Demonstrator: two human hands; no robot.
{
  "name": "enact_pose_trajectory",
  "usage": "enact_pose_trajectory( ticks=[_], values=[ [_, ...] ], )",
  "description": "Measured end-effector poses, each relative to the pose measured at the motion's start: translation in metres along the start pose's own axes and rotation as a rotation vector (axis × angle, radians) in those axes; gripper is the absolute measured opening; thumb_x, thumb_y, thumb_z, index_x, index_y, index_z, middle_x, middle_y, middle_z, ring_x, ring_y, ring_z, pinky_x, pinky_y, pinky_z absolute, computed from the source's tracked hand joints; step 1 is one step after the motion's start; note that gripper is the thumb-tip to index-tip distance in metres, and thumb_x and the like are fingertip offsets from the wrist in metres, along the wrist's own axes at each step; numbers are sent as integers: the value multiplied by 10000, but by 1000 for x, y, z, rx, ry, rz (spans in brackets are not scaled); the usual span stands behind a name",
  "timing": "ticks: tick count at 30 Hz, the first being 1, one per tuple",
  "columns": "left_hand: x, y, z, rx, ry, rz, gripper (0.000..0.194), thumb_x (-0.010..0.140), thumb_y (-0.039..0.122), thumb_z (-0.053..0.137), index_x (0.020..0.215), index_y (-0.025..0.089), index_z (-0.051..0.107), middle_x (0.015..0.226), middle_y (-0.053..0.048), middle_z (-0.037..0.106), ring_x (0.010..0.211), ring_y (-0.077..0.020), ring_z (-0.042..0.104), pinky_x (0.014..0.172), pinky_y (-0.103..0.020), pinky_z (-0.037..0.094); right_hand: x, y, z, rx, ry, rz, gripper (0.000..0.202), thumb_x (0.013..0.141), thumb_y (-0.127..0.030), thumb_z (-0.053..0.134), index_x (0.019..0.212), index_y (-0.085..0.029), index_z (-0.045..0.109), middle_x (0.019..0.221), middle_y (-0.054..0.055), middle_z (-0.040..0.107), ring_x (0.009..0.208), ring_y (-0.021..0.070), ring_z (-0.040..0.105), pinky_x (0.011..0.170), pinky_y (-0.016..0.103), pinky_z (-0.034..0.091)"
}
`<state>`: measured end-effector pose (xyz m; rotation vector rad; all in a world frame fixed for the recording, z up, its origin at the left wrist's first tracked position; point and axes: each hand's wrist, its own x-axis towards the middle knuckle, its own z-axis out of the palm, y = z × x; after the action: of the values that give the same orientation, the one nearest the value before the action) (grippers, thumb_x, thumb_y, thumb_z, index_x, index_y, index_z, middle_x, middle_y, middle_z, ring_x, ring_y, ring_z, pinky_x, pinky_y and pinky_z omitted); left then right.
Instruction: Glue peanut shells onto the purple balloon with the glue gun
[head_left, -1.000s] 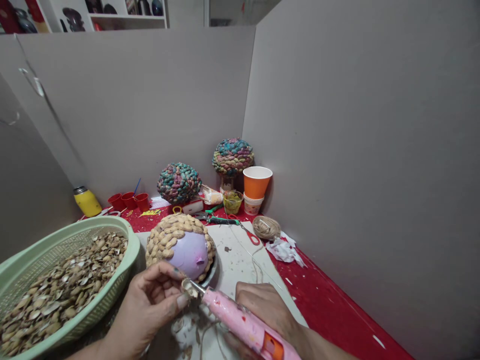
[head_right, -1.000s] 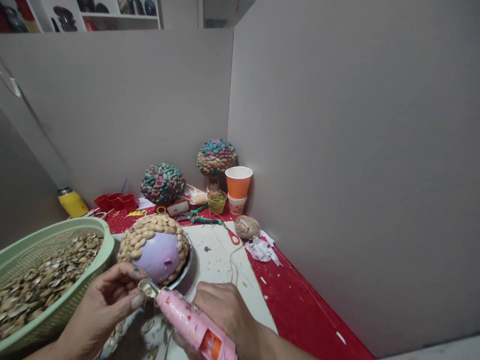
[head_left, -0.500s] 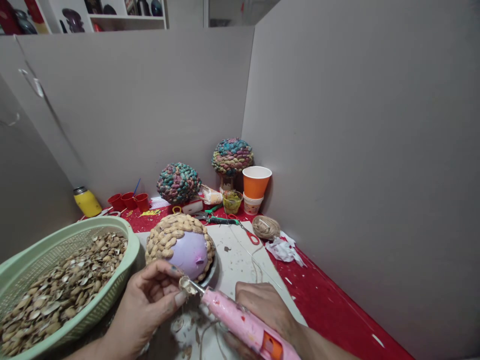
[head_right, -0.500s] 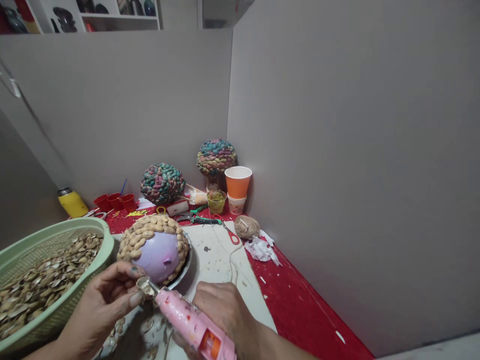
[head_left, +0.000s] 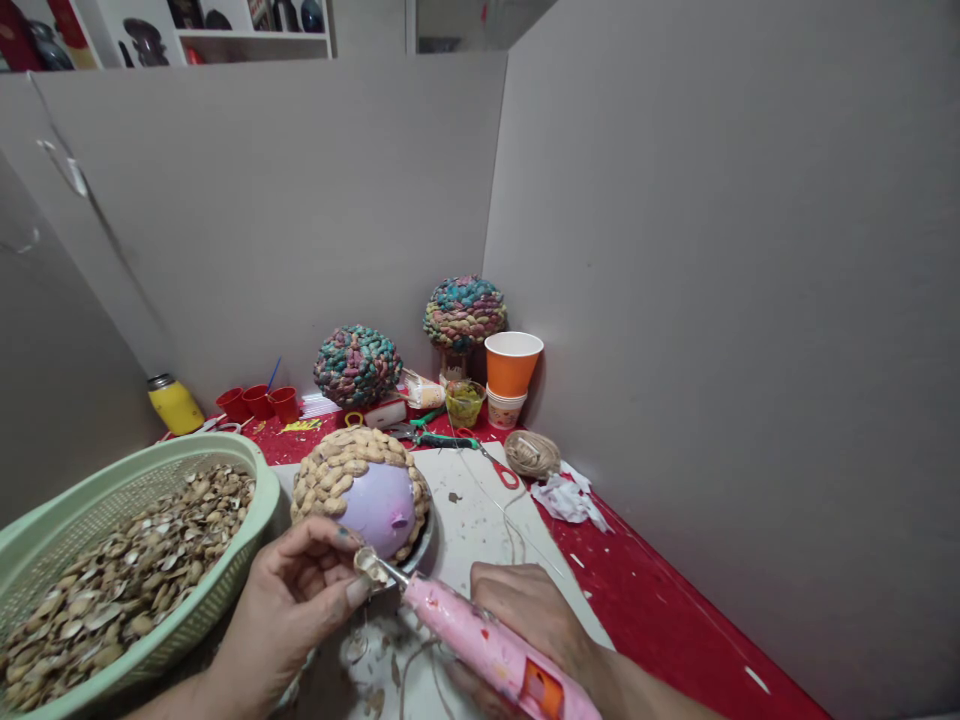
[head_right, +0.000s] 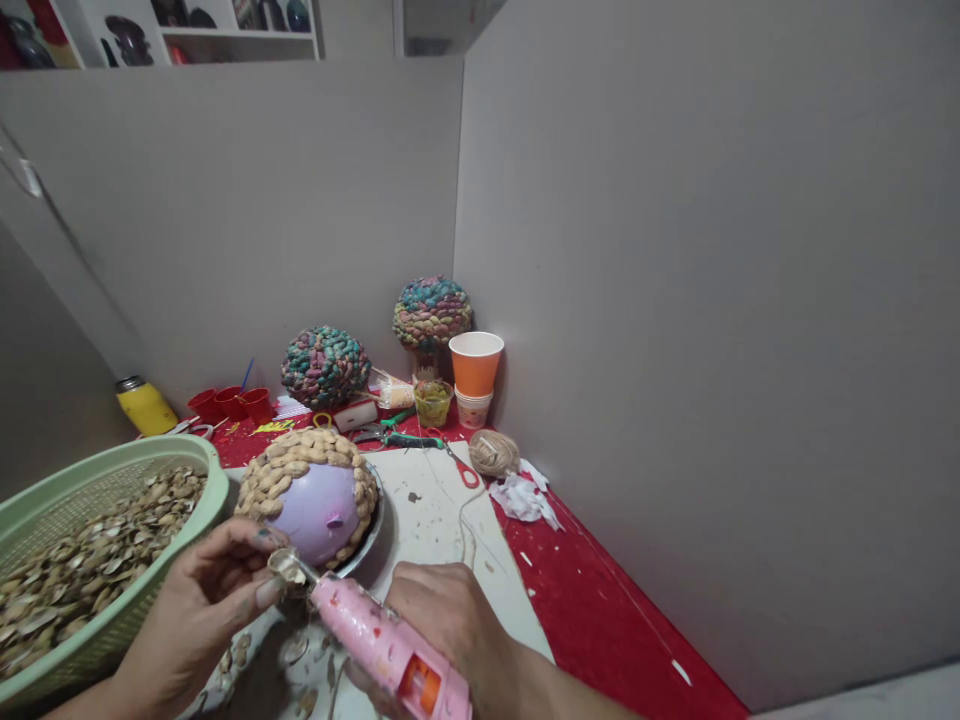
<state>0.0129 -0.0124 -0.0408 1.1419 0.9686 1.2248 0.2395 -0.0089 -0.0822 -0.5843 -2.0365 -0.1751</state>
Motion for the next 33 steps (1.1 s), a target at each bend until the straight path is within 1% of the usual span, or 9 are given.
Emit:
enact_pose_trajectory(
  ticks=[8,15,20,27,33],
  values=[
    [-1,0,-1,1,-27,44,209,665,172,846,792,190,681,754,15,709,654,-92,641,621,-144,522,-1,-1,0,35,-8,5,395,986,-357,395,625,-221,314,507,-61,358,444,104,306,433,265,190],
    [0,-2,-4,0,-35,87,189,683,159,832,797,206,688,765,16,717,679,-102,664,655,-158,544,-5,-1,1,41,-35,36,403,980,-364,402,614,-223,311,505,-58,353,442,103,304,440,274,190],
    [1,-2,-5,0,-39,110,197,680,131,828,803,204,694,773,6,729,687,-114,681,666,-171,557,-1,-1,-2,45,-3,17,398,979,-332,409,611,-226,297,502,-61,333,437,104,294,429,268,189],
    [0,-1,-5,24,-30,152,192,683,136,824,804,215,698,764,13,728,687,-121,689,663,-176,562,3,-2,-4,42,6,0,379,967,-282,372,606,-225,273,493,-62,316,427,99,267,420,259,179],
    [0,1,-5,54,7,167,187,670,139,826,790,208,701,783,10,722,680,-125,685,653,-185,567,-2,-1,-3,-9,-16,-11,380,958,-294,377,594,-220,297,494,-54,335,432,102,283,429,265,178]
  ],
)
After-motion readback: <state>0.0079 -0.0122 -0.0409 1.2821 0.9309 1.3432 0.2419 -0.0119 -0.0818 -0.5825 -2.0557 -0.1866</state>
